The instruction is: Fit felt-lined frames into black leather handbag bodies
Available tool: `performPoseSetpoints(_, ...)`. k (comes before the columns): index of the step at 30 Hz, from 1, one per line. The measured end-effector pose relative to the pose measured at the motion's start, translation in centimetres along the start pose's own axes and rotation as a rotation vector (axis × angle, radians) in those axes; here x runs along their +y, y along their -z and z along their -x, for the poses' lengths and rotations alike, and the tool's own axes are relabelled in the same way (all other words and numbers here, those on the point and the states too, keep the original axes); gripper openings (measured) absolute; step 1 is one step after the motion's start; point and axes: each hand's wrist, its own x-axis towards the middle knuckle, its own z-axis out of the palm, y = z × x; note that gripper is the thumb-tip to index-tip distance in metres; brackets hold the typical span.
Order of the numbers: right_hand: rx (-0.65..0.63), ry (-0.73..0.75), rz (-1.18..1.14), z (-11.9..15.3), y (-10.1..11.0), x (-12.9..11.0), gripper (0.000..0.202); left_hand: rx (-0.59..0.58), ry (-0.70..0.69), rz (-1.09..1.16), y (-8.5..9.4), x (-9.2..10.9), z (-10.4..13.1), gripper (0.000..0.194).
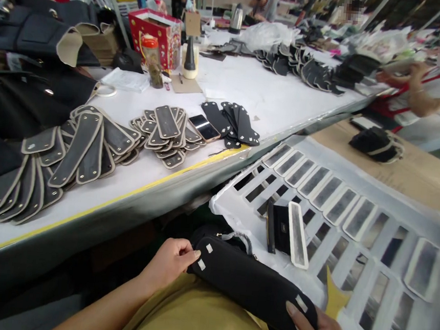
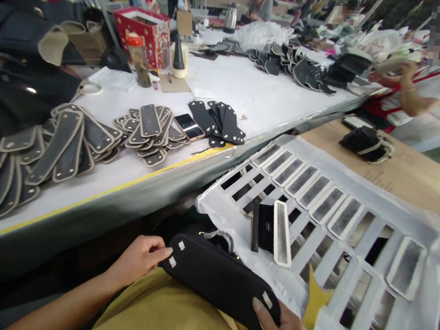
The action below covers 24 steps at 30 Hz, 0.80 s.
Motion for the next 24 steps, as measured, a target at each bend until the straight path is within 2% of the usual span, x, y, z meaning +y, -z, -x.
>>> performPoseSetpoints(8,-0.009,0.019,-0.123,0.6,0.4,-0.9,0.031,0.010,-0.109,-0.325,-0.2,0.1,-0.2,0.038)
performPoseSetpoints(12,-0.004,0.054,-0.137,0.6,0.5,-0.3,0.028,-0.004,-0.152,-0.508,-0.3,0.2,-0.1,0.038)
performPoseSetpoints(15,0.000,0.086,-0.127,0.5,0.5,0.2,0.028,0.056,-0.208,-0.666,-0.3,0.2,0.0,0.033)
performPoseSetpoints(18,0.023,0.109,-0.079,0.5,0.5,0.4,0.027,0.206,-0.425,-0.731,0.0,0.3,-0.1,0.024)
performPoseSetpoints(20,0.030,0.113,-0.063,0.5,0.5,0.2,0.026,0.227,-0.647,-0.768,0.2,0.7,-0.4,0.026)
performPoseSetpoints(22,0.030,0.114,-0.061,0.6,0.6,0.1,0.024,0.132,-0.845,-0.864,0.1,1.4,-0.5,0.026)
performPoseSetpoints(24,0.032,0.124,-0.059,0.7,0.6,0.0,0.024,-0.021,-0.962,-0.977,-0.3,2.3,-0.5,0.030)
